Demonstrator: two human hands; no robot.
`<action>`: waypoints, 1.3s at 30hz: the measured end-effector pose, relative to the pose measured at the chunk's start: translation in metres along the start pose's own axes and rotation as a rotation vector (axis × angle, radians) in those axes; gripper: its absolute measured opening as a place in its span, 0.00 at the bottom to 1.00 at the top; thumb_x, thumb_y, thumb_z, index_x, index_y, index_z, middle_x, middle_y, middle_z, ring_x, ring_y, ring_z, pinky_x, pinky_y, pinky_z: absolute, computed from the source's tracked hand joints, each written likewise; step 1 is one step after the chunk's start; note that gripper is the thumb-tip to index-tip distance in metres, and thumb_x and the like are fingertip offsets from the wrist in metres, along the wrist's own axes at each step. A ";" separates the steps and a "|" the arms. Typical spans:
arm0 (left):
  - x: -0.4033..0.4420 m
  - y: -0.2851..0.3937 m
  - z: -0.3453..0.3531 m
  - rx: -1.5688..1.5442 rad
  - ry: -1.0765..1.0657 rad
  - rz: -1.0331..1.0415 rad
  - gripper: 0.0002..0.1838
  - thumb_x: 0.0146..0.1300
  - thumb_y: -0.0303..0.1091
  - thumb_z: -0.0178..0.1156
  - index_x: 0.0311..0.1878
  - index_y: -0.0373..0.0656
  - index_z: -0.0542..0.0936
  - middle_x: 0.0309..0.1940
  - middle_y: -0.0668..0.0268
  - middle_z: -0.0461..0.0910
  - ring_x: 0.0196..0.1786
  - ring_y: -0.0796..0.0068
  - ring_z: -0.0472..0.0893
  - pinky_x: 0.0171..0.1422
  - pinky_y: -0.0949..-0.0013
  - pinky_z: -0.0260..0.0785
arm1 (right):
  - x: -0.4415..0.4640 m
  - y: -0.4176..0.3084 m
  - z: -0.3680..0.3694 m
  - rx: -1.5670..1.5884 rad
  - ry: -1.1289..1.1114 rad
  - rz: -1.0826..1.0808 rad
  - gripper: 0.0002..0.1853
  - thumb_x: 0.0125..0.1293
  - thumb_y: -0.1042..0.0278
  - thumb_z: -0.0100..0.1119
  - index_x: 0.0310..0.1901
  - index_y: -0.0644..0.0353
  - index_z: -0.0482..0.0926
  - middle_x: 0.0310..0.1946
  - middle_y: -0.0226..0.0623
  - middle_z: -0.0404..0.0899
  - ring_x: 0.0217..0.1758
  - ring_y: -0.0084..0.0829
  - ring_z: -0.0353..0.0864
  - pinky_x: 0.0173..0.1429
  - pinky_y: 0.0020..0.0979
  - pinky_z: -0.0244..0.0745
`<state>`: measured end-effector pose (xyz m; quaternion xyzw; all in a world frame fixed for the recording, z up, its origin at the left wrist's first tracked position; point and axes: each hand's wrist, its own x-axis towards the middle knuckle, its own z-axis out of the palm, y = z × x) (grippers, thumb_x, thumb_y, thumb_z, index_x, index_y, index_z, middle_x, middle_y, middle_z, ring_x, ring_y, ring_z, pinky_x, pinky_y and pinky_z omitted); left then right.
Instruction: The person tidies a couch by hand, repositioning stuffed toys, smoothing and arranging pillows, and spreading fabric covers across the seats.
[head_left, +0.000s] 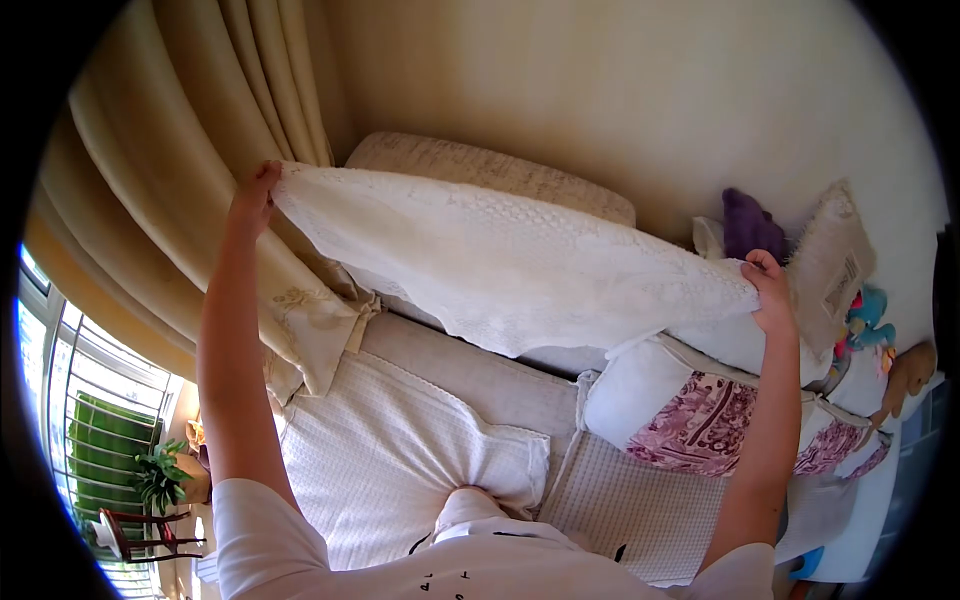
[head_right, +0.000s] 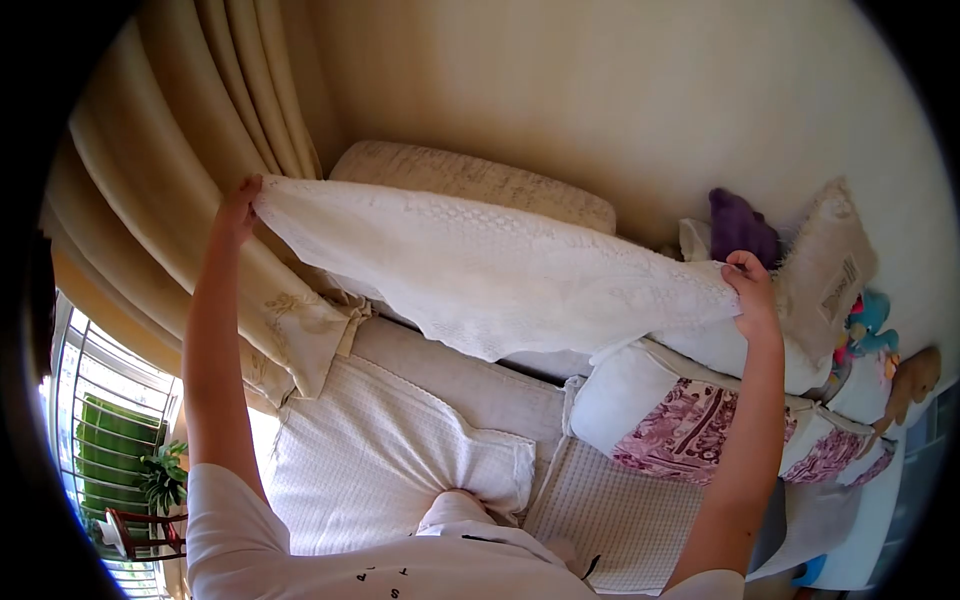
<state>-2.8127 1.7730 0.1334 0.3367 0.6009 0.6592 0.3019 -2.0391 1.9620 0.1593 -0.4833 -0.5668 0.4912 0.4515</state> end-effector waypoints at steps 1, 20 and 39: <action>-0.005 0.009 0.002 -0.020 0.064 0.038 0.09 0.68 0.42 0.57 0.43 0.48 0.78 0.32 0.74 0.79 0.35 0.80 0.77 0.42 0.71 0.70 | -0.004 -0.004 -0.004 0.002 0.000 -0.004 0.06 0.62 0.79 0.59 0.37 0.55 0.76 0.27 0.25 0.73 0.30 0.17 0.71 0.35 0.22 0.67; -0.014 0.049 0.005 -0.044 0.065 0.230 0.16 0.65 0.42 0.62 0.50 0.43 0.79 0.38 0.75 0.79 0.40 0.82 0.74 0.46 0.78 0.61 | -0.056 -0.036 -0.034 -0.155 0.294 -0.385 0.18 0.62 0.77 0.61 0.54 0.67 0.78 0.42 0.32 0.81 0.41 0.17 0.76 0.50 0.20 0.71; -0.082 0.030 0.107 0.157 0.116 0.242 0.10 0.61 0.34 0.64 0.40 0.37 0.83 0.26 0.70 0.80 0.29 0.84 0.76 0.33 0.78 0.66 | -0.057 -0.018 -0.010 -0.365 0.242 -0.255 0.06 0.66 0.73 0.57 0.42 0.62 0.80 0.30 0.25 0.79 0.32 0.16 0.75 0.33 0.21 0.70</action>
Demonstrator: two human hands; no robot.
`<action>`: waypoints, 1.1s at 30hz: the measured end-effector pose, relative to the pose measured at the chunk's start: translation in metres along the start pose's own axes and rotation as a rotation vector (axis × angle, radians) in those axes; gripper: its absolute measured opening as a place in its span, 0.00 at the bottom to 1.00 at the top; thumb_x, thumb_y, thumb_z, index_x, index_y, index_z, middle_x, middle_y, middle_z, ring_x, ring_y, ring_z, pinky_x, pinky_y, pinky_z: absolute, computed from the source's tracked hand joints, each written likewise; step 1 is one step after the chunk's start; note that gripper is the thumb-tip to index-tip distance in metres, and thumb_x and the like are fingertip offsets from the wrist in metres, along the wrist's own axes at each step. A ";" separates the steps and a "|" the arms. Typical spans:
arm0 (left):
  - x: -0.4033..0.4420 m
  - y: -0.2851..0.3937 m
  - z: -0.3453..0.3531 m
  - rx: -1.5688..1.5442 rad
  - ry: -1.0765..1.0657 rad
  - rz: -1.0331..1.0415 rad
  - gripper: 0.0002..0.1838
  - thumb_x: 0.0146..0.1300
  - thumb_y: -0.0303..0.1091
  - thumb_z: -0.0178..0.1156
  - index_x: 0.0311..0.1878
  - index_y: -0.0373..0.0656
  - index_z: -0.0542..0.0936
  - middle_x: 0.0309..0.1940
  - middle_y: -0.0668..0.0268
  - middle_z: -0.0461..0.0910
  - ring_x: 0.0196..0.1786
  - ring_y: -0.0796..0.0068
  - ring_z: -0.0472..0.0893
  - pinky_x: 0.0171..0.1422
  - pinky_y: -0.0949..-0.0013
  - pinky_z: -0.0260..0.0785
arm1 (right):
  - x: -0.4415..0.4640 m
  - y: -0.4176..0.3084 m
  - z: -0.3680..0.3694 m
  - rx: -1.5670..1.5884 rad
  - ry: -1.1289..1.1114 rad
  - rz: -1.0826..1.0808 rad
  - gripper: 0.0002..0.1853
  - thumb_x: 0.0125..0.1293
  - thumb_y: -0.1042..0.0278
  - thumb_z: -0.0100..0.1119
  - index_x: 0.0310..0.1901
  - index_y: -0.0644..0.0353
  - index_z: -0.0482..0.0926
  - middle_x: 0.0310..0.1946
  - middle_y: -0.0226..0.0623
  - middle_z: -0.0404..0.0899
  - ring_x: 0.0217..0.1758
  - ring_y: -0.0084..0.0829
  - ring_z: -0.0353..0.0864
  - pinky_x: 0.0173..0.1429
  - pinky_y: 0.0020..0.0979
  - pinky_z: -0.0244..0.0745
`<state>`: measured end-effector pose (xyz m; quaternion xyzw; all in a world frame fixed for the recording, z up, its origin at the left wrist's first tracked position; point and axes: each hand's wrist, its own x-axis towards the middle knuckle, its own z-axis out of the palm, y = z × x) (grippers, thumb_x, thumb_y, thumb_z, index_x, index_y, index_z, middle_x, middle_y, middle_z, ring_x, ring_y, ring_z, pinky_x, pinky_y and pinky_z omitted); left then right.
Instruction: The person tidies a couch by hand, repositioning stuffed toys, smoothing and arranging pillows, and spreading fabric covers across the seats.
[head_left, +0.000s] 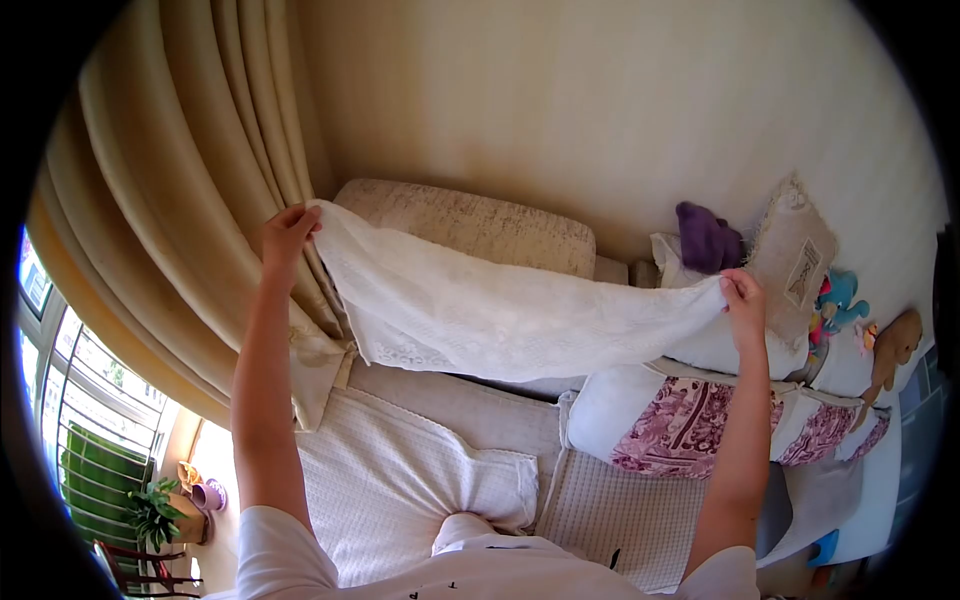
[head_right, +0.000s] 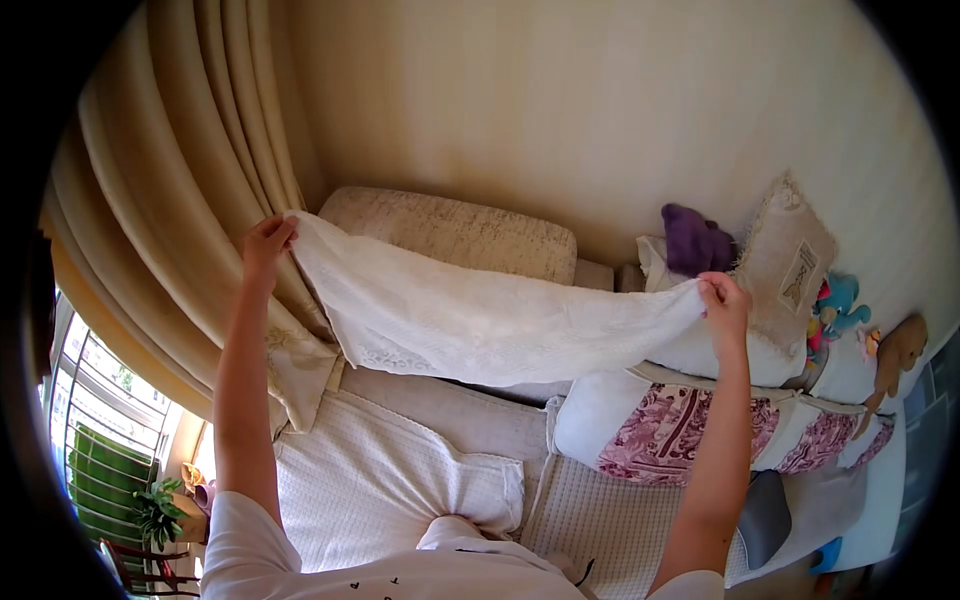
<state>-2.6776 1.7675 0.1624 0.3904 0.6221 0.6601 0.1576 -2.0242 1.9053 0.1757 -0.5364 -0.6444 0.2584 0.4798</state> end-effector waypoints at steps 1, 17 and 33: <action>-0.005 0.010 0.017 -0.004 -0.059 0.029 0.10 0.61 0.34 0.64 0.40 0.37 0.83 0.26 0.70 0.80 0.29 0.83 0.76 0.34 0.78 0.67 | -0.005 -0.014 0.011 0.019 -0.073 -0.024 0.06 0.66 0.72 0.57 0.43 0.62 0.79 0.30 0.25 0.79 0.32 0.15 0.75 0.32 0.20 0.70; -0.131 0.087 0.199 -0.382 -0.843 0.219 0.06 0.63 0.22 0.60 0.43 0.35 0.80 0.39 0.68 0.79 0.42 0.81 0.79 0.47 0.76 0.74 | -0.062 -0.141 0.164 0.390 -0.751 -0.084 0.32 0.63 0.74 0.62 0.68 0.61 0.62 0.29 0.31 0.79 0.28 0.19 0.75 0.32 0.24 0.73; -0.168 0.075 0.191 0.308 -0.489 0.601 0.15 0.53 0.28 0.69 0.40 0.38 0.75 0.35 0.58 0.78 0.33 0.65 0.79 0.39 0.66 0.73 | -0.083 -0.137 0.173 0.772 -0.502 0.191 0.12 0.64 0.67 0.61 0.41 0.69 0.77 0.34 0.39 0.80 0.30 0.28 0.80 0.35 0.28 0.84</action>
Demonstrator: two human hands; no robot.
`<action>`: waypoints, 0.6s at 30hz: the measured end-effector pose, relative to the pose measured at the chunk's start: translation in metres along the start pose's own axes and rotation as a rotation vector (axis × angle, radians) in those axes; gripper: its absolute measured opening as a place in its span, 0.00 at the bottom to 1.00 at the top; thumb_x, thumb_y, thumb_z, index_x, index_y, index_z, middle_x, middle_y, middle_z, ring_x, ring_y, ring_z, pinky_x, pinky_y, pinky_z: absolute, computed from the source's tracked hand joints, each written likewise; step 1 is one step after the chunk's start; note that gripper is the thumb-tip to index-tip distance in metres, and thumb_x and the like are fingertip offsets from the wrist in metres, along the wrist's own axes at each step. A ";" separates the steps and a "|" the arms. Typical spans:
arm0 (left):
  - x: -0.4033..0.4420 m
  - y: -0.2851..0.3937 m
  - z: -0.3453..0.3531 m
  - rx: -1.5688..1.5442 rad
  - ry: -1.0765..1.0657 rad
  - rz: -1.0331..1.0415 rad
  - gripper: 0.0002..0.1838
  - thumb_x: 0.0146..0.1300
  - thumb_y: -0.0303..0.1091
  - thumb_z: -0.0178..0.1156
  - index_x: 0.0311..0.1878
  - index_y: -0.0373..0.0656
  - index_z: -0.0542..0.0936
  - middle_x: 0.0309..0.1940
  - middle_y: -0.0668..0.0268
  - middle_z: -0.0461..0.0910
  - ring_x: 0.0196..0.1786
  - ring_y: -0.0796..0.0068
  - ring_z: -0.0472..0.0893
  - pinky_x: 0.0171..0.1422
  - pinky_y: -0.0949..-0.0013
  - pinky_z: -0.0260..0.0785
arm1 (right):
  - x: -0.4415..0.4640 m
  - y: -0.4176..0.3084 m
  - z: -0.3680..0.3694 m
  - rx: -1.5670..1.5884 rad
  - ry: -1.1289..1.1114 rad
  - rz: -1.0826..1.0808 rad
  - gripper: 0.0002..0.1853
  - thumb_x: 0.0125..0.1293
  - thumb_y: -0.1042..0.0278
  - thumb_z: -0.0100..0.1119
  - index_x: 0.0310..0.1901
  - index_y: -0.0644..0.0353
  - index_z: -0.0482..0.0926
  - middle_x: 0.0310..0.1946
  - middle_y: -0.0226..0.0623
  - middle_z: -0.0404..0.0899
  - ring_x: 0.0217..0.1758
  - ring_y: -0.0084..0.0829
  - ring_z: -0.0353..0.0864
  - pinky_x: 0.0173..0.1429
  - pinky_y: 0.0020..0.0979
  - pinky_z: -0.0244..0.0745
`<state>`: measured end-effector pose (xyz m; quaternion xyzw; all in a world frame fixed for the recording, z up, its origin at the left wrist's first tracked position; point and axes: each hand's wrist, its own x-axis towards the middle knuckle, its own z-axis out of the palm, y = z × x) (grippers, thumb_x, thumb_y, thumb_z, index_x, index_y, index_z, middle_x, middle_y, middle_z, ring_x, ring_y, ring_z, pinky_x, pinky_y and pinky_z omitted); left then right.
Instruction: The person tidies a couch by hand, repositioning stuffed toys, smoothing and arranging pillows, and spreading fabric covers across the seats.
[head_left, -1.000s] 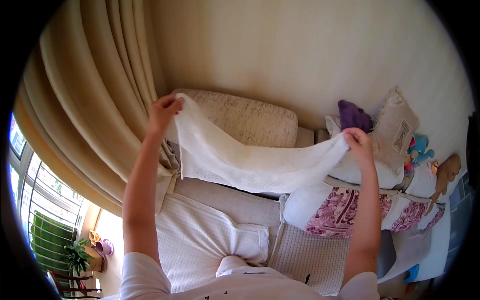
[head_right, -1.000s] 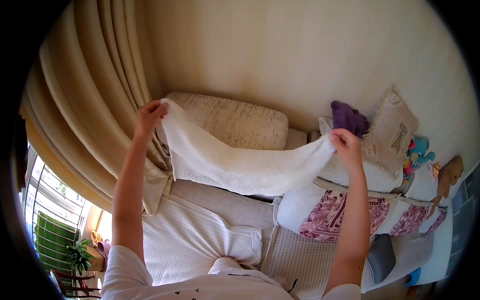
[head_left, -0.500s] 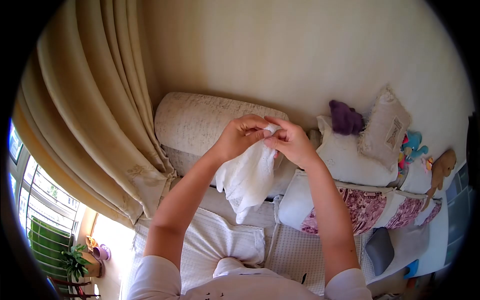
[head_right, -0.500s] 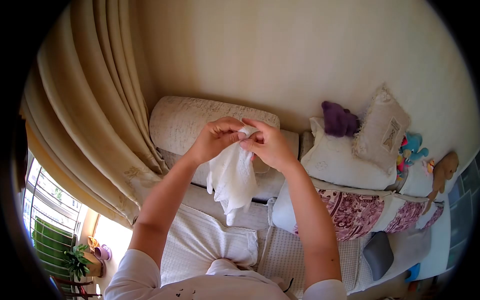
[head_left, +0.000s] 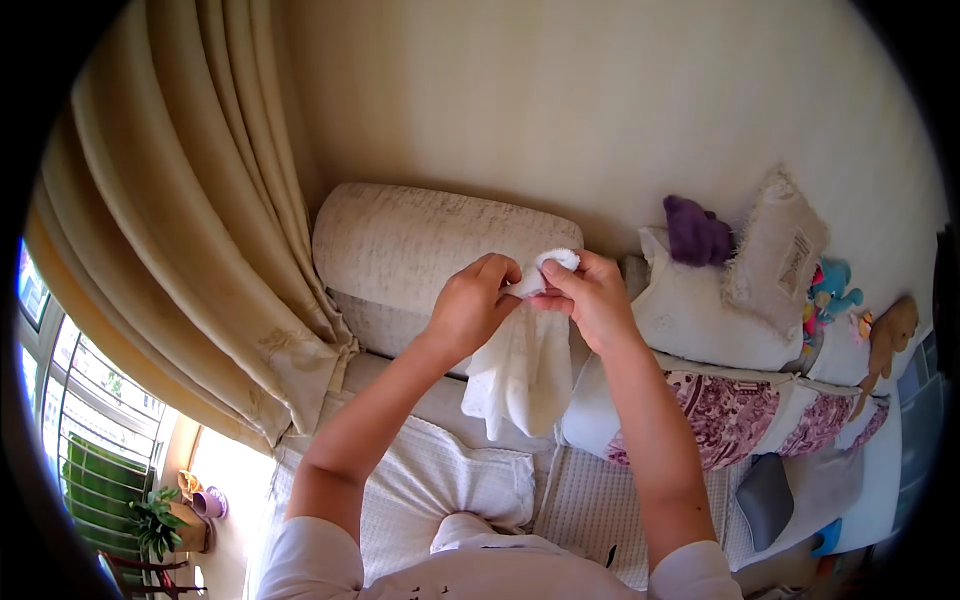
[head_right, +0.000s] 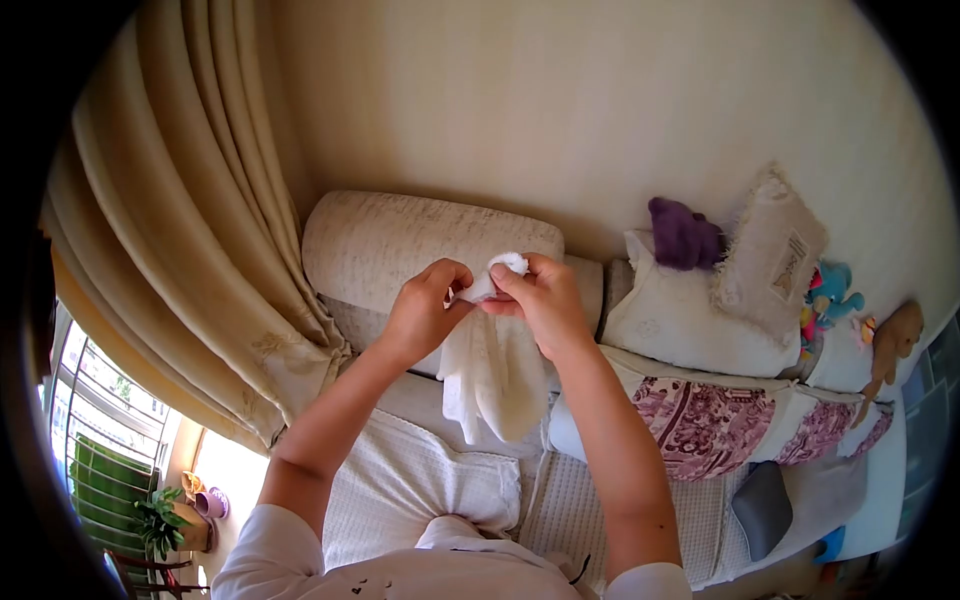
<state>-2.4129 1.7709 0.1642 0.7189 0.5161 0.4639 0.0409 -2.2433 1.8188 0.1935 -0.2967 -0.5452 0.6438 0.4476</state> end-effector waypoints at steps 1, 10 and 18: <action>-0.001 -0.006 -0.001 0.003 0.000 -0.003 0.15 0.53 0.28 0.69 0.40 0.38 0.75 0.35 0.58 0.78 0.33 0.65 0.79 0.39 0.66 0.73 | -0.003 -0.005 0.001 0.002 -0.003 0.002 0.12 0.64 0.67 0.61 0.41 0.69 0.77 0.34 0.39 0.80 0.30 0.28 0.80 0.35 0.28 0.84; -0.008 -0.080 -0.069 0.104 0.254 -0.148 0.10 0.57 0.21 0.61 0.42 0.41 0.83 0.36 0.58 0.76 0.32 0.64 0.78 0.37 0.67 0.73 | -0.016 -0.014 -0.063 -0.523 0.192 -0.137 0.10 0.62 0.66 0.65 0.30 0.64 0.79 0.18 0.27 0.75 0.15 0.13 0.65 0.18 0.20 0.59; -0.060 -0.211 -0.176 0.369 0.640 -0.514 0.14 0.65 0.37 0.57 0.48 0.39 0.80 0.23 0.61 0.79 0.26 0.71 0.80 0.32 0.67 0.71 | -0.018 -0.007 -0.155 -0.615 0.535 -0.178 0.12 0.61 0.64 0.64 0.25 0.62 0.78 0.14 0.26 0.70 0.13 0.14 0.59 0.17 0.22 0.50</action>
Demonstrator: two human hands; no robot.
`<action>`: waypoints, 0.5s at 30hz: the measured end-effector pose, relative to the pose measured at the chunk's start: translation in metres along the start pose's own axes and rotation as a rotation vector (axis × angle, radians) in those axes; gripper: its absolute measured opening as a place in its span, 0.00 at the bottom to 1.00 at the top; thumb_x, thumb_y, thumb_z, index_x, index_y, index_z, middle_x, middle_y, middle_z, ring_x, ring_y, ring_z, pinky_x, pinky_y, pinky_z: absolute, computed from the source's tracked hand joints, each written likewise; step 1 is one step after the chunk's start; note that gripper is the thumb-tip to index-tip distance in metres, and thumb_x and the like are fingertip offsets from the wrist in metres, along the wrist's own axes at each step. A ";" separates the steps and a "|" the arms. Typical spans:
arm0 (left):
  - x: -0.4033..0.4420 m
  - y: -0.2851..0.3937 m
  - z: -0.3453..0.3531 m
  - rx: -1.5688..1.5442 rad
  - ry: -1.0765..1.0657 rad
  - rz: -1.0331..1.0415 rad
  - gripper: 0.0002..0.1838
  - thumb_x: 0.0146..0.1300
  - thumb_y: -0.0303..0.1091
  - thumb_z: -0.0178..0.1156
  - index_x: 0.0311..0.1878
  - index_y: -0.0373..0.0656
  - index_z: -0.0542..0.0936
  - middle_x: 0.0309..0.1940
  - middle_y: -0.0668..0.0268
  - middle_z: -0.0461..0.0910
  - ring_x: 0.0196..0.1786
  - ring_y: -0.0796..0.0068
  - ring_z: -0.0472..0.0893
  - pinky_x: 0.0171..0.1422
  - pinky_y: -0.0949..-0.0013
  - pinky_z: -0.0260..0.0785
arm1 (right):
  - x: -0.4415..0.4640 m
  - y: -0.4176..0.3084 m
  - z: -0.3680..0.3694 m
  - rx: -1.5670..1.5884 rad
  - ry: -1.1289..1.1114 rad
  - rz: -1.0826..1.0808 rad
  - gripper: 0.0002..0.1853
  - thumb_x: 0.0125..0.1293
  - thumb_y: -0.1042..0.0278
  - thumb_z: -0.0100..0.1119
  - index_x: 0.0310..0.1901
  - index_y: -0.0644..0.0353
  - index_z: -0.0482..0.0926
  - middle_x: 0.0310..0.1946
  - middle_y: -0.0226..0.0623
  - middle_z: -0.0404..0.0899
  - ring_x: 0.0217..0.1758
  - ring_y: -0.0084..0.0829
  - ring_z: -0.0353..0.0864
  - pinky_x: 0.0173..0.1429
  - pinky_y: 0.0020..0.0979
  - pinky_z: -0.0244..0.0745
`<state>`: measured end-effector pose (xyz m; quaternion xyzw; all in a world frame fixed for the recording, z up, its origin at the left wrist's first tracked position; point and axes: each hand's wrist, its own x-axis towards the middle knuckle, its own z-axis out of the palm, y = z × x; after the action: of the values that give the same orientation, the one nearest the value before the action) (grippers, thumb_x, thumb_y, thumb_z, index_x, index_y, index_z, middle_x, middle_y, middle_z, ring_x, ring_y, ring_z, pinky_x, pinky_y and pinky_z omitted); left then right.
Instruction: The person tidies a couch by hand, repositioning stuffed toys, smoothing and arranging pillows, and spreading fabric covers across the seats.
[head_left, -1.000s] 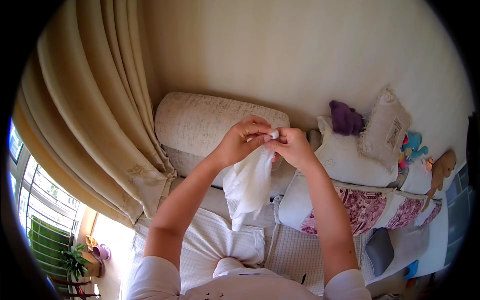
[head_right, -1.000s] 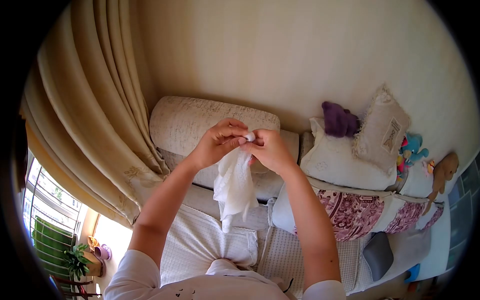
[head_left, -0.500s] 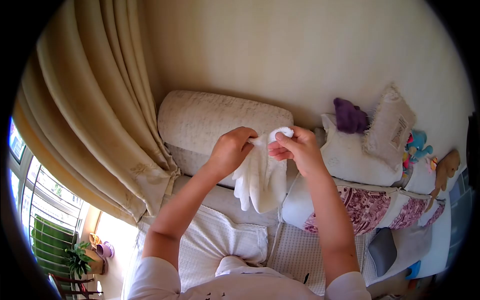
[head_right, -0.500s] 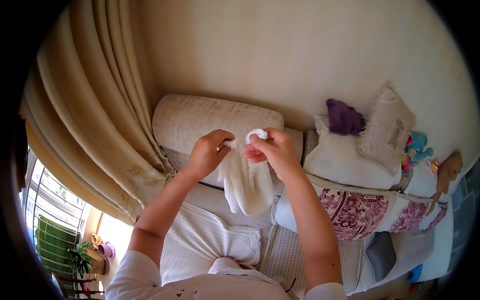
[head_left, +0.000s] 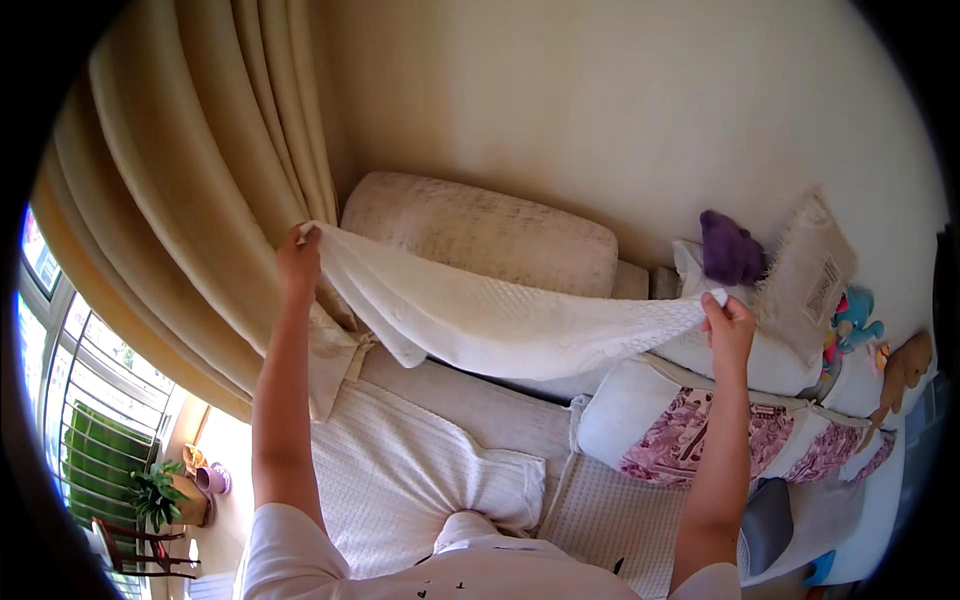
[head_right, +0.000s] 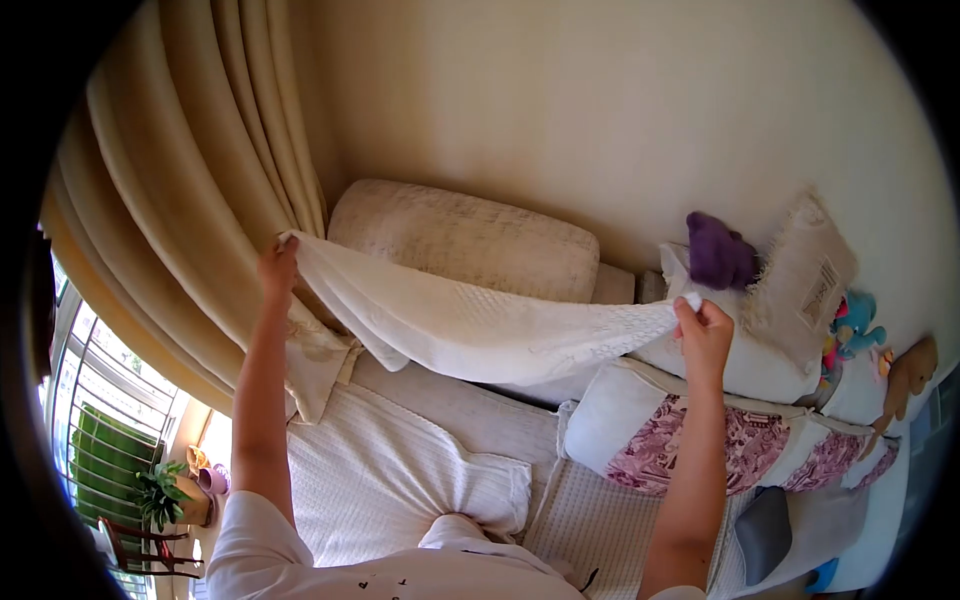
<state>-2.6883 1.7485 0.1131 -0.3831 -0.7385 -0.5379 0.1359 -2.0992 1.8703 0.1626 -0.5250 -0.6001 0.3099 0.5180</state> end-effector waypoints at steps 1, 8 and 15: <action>0.012 -0.019 -0.010 -0.183 -0.087 -0.255 0.12 0.66 0.37 0.56 0.46 0.39 0.79 0.23 0.61 0.79 0.25 0.72 0.80 0.30 0.69 0.70 | 0.006 0.009 -0.006 -0.016 0.040 0.008 0.11 0.61 0.65 0.64 0.24 0.61 0.78 0.14 0.26 0.69 0.13 0.14 0.59 0.18 0.22 0.49; 0.045 -0.020 -0.018 -0.539 -0.165 -0.485 0.10 0.71 0.37 0.47 0.46 0.42 0.72 0.27 0.61 0.81 0.27 0.72 0.83 0.27 0.72 0.69 | 0.030 0.025 -0.002 -0.003 0.045 0.165 0.12 0.62 0.63 0.63 0.24 0.59 0.76 0.13 0.26 0.68 0.11 0.16 0.57 0.16 0.22 0.50; 0.098 -0.033 0.046 -0.800 -0.243 -0.523 0.15 0.73 0.32 0.39 0.53 0.30 0.66 0.43 0.50 0.80 0.46 0.60 0.83 0.51 0.65 0.78 | 0.061 0.042 0.033 0.361 0.091 0.257 0.13 0.66 0.58 0.60 0.40 0.59 0.73 0.22 0.38 0.80 0.16 0.24 0.76 0.17 0.22 0.66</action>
<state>-2.7682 1.8272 0.1325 -0.2671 -0.5561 -0.7468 -0.2483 -2.1123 1.9443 0.1334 -0.5091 -0.4393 0.4517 0.5864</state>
